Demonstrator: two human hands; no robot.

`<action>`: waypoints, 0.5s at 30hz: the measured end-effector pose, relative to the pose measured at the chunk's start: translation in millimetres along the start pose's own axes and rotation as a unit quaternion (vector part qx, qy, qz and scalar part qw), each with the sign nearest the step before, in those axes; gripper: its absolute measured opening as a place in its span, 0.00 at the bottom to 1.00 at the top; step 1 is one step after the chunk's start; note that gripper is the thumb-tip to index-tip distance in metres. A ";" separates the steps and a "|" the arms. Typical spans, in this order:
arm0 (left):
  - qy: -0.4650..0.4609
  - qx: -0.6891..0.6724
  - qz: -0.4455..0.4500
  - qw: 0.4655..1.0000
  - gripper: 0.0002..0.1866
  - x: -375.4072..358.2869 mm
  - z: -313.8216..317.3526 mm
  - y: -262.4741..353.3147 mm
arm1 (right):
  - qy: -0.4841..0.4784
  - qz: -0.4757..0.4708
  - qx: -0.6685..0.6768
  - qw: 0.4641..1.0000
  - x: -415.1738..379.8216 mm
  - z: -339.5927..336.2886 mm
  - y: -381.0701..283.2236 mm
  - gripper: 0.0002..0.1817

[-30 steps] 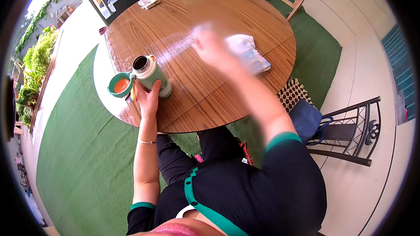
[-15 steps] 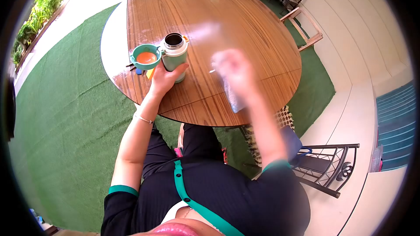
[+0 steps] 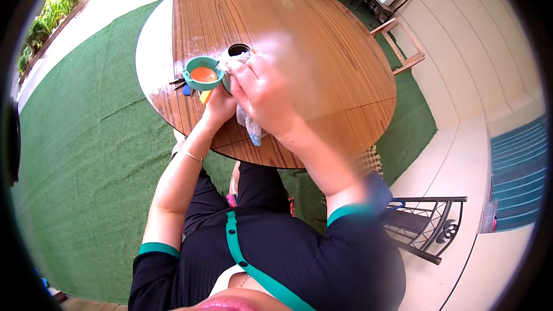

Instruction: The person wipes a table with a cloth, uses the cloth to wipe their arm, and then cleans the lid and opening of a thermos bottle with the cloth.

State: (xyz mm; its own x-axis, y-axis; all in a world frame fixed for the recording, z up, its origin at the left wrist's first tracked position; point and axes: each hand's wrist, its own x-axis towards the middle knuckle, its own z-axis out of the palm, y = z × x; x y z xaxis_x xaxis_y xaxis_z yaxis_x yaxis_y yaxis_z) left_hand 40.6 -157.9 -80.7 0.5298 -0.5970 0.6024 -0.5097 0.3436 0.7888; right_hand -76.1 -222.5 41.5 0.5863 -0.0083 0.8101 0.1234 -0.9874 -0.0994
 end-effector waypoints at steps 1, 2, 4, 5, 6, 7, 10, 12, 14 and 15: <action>0.006 -0.013 0.002 1.000 0.20 -1.6 1.6 -0.8 | -0.005 -0.007 0.000 1.000 -0.9 -1.4 4.5 0.15; 0.007 -0.015 0.002 1.000 0.20 -1.3 1.7 -2.3 | -0.006 -0.008 -0.001 1.000 -1.5 -3.6 8.9 0.15; -0.018 -0.027 -0.002 0.999 0.22 1.1 0.1 -1.2 | -0.013 -0.036 0.003 0.999 -2.7 -7.5 16.7 0.15; -0.027 -0.028 -0.016 0.999 0.22 0.5 -0.9 -0.2 | -0.014 -0.041 0.008 0.999 -3.1 -8.3 19.5 0.15; -0.025 -0.029 -0.017 0.999 0.22 0.3 -0.9 0.2 | -0.016 -0.041 0.008 0.999 -4.5 -9.4 21.0 0.15; -0.026 -0.038 -0.027 0.999 0.23 0.0 -0.9 0.6 | -0.021 -0.033 0.014 0.999 -6.2 -10.3 22.2 0.15; -0.024 -0.053 -0.042 0.997 0.24 0.8 -1.8 3.8 | -0.011 -0.028 0.029 0.999 -9.4 -8.9 27.3 0.14; -0.021 -0.059 -0.049 0.997 0.25 0.2 -3.4 6.6 | 0.005 -0.029 0.038 0.999 -11.9 -7.2 35.6 0.13; -0.017 -0.053 -0.067 0.996 0.27 0.6 -5.2 10.8 | 0.009 0.023 0.028 0.999 -12.4 -7.2 59.9 0.11; -0.017 -0.045 -0.065 0.997 0.28 -1.8 -5.7 15.8 | -0.027 0.057 0.043 0.997 -17.4 -5.3 73.9 0.08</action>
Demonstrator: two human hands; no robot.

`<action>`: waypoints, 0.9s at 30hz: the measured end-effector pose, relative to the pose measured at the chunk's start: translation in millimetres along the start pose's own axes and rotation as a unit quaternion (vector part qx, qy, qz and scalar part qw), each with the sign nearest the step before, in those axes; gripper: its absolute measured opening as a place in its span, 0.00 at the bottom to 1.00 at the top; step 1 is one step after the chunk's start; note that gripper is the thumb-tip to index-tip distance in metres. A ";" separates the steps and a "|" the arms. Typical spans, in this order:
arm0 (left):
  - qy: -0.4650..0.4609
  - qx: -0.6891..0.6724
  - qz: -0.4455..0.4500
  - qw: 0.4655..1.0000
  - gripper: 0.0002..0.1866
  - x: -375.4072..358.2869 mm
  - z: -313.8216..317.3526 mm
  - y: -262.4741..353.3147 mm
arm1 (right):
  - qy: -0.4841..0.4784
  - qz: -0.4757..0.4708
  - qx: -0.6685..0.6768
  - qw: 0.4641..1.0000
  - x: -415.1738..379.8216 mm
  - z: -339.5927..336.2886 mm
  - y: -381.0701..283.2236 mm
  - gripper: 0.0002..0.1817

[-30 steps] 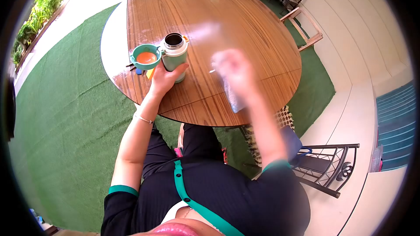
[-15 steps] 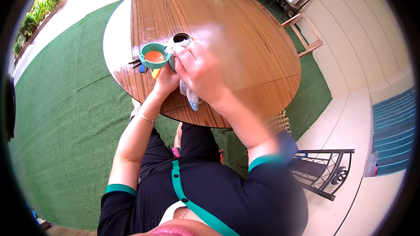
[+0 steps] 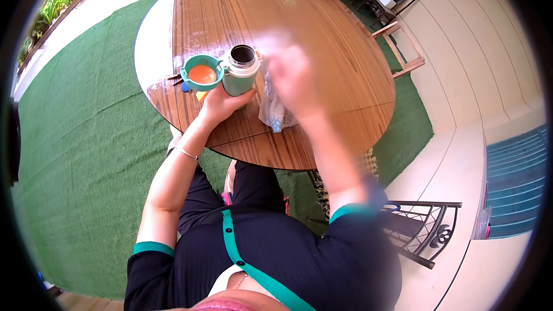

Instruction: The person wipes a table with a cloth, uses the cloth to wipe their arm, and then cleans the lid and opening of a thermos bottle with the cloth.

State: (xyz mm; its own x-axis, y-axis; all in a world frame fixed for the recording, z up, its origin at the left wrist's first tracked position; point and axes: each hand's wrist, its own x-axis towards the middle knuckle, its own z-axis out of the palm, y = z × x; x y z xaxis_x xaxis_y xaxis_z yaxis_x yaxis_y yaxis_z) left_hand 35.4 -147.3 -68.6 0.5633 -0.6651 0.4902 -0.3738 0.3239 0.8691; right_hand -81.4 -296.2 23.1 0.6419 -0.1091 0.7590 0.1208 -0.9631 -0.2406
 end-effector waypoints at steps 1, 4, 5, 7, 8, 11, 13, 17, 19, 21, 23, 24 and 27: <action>-0.001 0.000 -0.001 1.000 0.28 -2.0 0.5 1.8 | 0.001 0.002 0.000 1.000 -8.6 3.0 6.3 0.08; -0.001 -0.016 -0.007 1.000 0.27 1.6 0.3 8.1 | 0.043 0.137 0.120 0.982 -18.1 8.0 12.1 0.06; 0.000 -0.016 -0.009 1.000 0.27 1.4 0.6 7.8 | 0.041 0.138 0.120 0.982 -20.5 7.8 11.8 0.06; 0.011 0.016 0.013 1.000 0.28 0.1 1.1 5.0 | 0.090 0.144 0.166 0.971 -20.2 4.2 3.4 0.07; 0.007 0.015 0.011 1.000 0.28 -0.1 1.6 3.8 | 0.097 0.127 0.178 0.971 -19.9 4.5 -1.0 0.07; 0.018 0.021 0.021 0.999 0.28 1.1 2.0 4.1 | 0.091 0.127 0.186 0.970 -16.2 14.2 -22.3 0.09; 0.012 0.019 0.034 0.999 0.26 1.3 1.9 3.3 | 0.111 0.142 0.237 0.955 -17.3 31.5 -36.9 0.11; 0.033 0.019 0.044 0.998 0.26 -1.1 4.3 -4.6 | 0.148 0.121 0.216 0.957 -13.4 35.6 -47.3 0.08; 0.031 0.017 0.044 0.998 0.25 -1.6 4.1 -3.5 | 0.158 0.117 0.199 0.960 -15.5 35.9 -51.3 0.07; 0.029 0.014 0.046 0.998 0.25 -1.1 4.1 -5.7 | 0.168 0.058 0.103 0.979 -17.7 35.4 -55.5 0.06; 0.025 -0.004 0.057 0.998 0.23 0.5 4.8 -11.4 | 0.152 0.037 0.064 0.986 -19.4 35.8 -56.6 0.07; 0.025 -0.004 0.056 0.998 0.23 0.8 4.2 -12.2 | 0.146 0.011 0.061 0.987 -16.4 36.3 -60.0 0.07; 0.020 0.028 0.055 0.998 0.19 -1.5 2.7 -14.0 | 0.131 -0.040 0.034 0.990 -10.8 37.5 -73.7 0.10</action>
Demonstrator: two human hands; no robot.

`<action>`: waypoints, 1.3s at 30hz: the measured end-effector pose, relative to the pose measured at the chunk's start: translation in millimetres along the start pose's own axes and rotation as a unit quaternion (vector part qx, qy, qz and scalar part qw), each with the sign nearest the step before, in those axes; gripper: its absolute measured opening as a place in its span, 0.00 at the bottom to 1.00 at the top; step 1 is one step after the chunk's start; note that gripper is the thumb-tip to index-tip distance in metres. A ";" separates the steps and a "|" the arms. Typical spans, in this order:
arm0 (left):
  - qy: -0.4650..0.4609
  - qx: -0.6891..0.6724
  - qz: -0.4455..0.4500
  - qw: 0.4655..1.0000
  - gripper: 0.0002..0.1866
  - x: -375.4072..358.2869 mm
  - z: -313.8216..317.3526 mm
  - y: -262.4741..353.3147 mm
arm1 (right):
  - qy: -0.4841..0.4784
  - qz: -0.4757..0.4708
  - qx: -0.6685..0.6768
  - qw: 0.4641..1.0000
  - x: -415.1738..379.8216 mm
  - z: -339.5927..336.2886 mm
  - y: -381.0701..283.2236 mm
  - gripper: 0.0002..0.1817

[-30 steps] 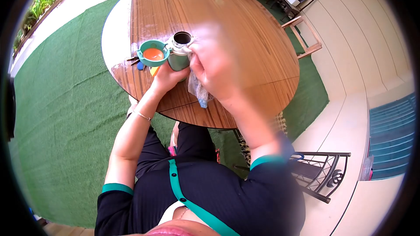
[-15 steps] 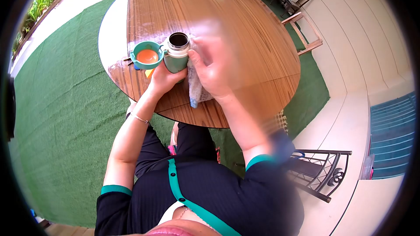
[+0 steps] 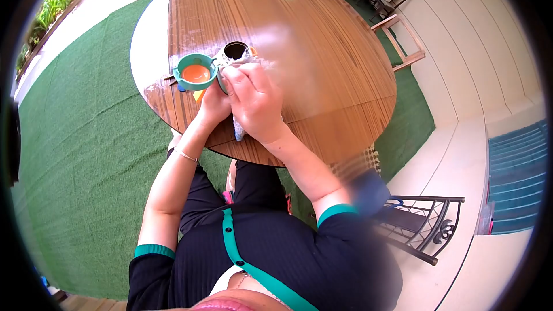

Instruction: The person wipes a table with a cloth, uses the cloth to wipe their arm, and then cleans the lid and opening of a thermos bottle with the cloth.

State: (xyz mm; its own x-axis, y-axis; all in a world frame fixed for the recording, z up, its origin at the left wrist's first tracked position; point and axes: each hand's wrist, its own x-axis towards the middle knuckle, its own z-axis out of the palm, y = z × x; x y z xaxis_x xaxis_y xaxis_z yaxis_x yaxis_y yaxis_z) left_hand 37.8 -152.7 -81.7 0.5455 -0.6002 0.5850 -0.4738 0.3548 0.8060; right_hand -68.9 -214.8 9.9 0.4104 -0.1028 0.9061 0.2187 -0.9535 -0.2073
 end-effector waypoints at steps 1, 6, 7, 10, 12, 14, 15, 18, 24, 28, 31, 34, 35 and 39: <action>0.013 0.029 0.024 0.999 0.18 -1.4 -0.4 -0.4 | -0.030 -0.002 -0.032 0.999 -0.1 1.7 -5.5 0.11; 0.001 0.023 0.047 0.999 0.16 0.6 1.5 3.9 | -0.097 0.003 -0.059 0.994 0.1 -16.2 -5.8 0.11; -0.003 -0.009 0.021 1.000 0.16 2.2 -0.1 5.7 | -0.101 0.015 -0.051 0.993 -1.6 -20.4 -3.6 0.10; 0.007 -0.027 -0.042 0.999 0.25 2.4 -6.4 27.9 | -0.087 0.067 -0.065 0.992 -12.2 -29.3 26.1 0.07; -0.014 -0.066 -0.073 0.995 0.33 -0.9 -4.8 22.5 | -0.094 0.152 -0.008 0.984 -18.2 -34.1 49.2 0.04; -0.011 -0.064 -0.066 0.996 0.33 1.9 -4.8 23.9 | -0.033 0.179 0.031 0.983 -22.8 -40.2 51.8 0.04; -0.011 -0.064 -0.068 0.996 0.33 2.2 -4.5 23.6 | -0.033 0.181 0.031 0.983 -17.1 -39.2 49.7 0.04; -0.004 -0.034 -0.036 0.999 0.31 -0.6 -4.9 21.4 | 0.011 0.121 0.083 0.989 -7.3 -33.9 36.3 0.05; 0.017 -0.026 -0.009 0.999 0.26 -0.2 -1.8 20.2 | 0.007 0.093 0.060 0.994 -2.0 -19.4 25.7 0.06; 0.001 -0.034 -0.020 0.999 0.27 1.0 -3.0 15.9 | -0.008 0.077 0.031 0.997 -1.5 -22.2 23.8 0.06; -0.001 -0.008 -0.011 1.000 0.26 -1.5 -3.2 16.7 | -0.007 0.072 0.028 0.997 -4.5 -20.8 17.3 0.06; 0.013 0.005 -0.008 1.000 0.24 0.4 -1.8 16.9 | -0.008 0.052 0.034 0.998 -4.8 -15.6 10.0 0.07; 0.017 -0.011 -0.001 1.000 0.24 0.8 -0.8 17.0 | -0.006 0.022 0.034 0.999 -3.8 -12.6 8.6 0.07; 0.002 -0.027 -0.021 0.999 0.24 1.5 -2.4 18.3 | 0.002 0.018 0.035 0.999 -5.4 -18.1 31.8 0.07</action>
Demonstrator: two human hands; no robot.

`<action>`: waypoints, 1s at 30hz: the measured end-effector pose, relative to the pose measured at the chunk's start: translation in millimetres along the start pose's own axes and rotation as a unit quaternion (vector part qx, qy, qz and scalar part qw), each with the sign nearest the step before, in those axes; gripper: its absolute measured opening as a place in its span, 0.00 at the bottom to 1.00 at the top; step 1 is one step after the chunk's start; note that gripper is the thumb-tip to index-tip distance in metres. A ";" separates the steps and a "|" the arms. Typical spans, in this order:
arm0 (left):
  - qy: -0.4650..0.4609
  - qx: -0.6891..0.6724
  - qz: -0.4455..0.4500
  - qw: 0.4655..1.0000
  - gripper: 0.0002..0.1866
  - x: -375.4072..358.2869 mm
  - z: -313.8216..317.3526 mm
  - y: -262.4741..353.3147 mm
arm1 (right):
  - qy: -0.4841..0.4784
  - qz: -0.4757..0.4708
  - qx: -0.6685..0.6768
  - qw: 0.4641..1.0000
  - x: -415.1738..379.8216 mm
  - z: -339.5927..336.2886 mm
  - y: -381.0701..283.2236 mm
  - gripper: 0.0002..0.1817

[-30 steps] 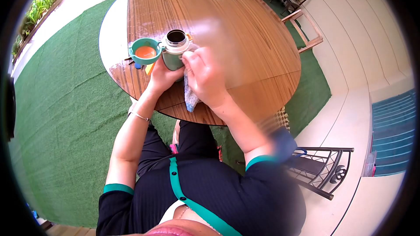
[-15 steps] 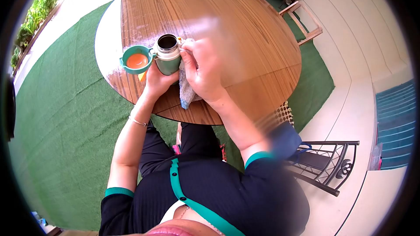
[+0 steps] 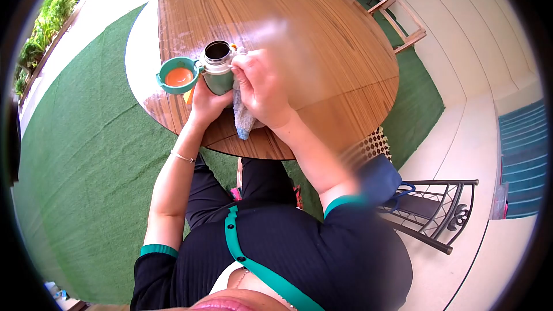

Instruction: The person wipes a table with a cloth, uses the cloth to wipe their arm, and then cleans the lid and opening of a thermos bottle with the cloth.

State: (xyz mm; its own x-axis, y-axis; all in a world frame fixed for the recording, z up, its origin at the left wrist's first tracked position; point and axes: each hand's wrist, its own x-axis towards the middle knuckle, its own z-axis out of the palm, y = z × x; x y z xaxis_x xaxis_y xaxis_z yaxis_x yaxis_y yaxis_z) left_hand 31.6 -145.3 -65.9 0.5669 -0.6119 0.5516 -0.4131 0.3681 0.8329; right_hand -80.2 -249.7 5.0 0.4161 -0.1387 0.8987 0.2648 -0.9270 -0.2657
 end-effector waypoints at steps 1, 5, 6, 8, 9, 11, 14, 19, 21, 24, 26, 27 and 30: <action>-0.011 -0.014 -0.016 1.000 0.25 -0.1 0.1 0.8 | 0.009 0.009 -0.009 1.000 -0.1 -3.5 8.2 0.07; 0.014 0.001 -0.048 0.999 0.29 -1.3 0.6 7.1 | 0.007 0.121 0.025 0.992 -7.4 -11.4 16.6 0.05; 0.015 -0.016 -0.037 0.999 0.29 0.3 2.2 5.7 | 0.037 0.105 0.058 0.992 -5.6 -8.9 9.9 0.05; 0.012 -0.002 -0.022 1.000 0.28 1.5 0.9 2.5 | 0.017 0.095 0.052 0.994 -2.3 -6.5 -1.6 0.05; 0.009 0.011 -0.003 1.000 0.27 0.6 0.3 1.0 | -0.001 0.082 0.045 0.996 -2.0 -3.2 -6.5 0.05; 0.022 0.027 0.027 0.999 0.23 -0.6 2.0 -0.6 | 0.028 0.092 0.049 0.994 -6.0 7.3 -11.1 0.07; 0.038 -0.008 0.032 0.999 0.20 -1.5 4.0 3.6 | 0.003 0.007 0.038 0.999 -9.4 11.0 -21.4 0.09; 0.035 0.008 0.027 0.999 0.22 3.1 0.0 2.7 | 0.001 -0.003 0.029 1.000 -3.9 0.8 3.8 0.08; 0.005 -0.004 -0.024 1.000 0.26 3.7 -1.8 7.4 | -0.014 0.060 0.016 0.998 3.5 -8.7 12.7 0.06; 0.020 -0.001 -0.034 0.999 0.27 -0.4 1.1 14.5 | 0.005 0.112 0.059 0.992 18.1 -15.0 8.9 0.05; 0.017 0.002 -0.045 0.999 0.27 1.7 0.3 15.6 | -0.013 0.098 0.052 0.994 18.6 -11.8 11.2 0.05; 0.014 0.002 -0.045 0.999 0.27 1.2 -0.1 11.6 | -0.011 0.100 0.051 0.994 17.6 -7.4 9.6 0.05; 0.027 0.011 -0.022 0.999 0.27 -1.0 -0.6 3.4 | 0.024 0.094 0.045 0.994 17.2 0.7 1.2 0.05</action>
State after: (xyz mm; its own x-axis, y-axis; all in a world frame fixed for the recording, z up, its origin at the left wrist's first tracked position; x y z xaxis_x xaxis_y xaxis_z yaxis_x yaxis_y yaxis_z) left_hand 30.1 -143.0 -63.5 0.6218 -0.5886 0.5167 -0.4022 0.3262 0.8555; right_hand -72.0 -253.0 19.9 0.4240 -0.3242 0.8457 0.2650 -0.8485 -0.4581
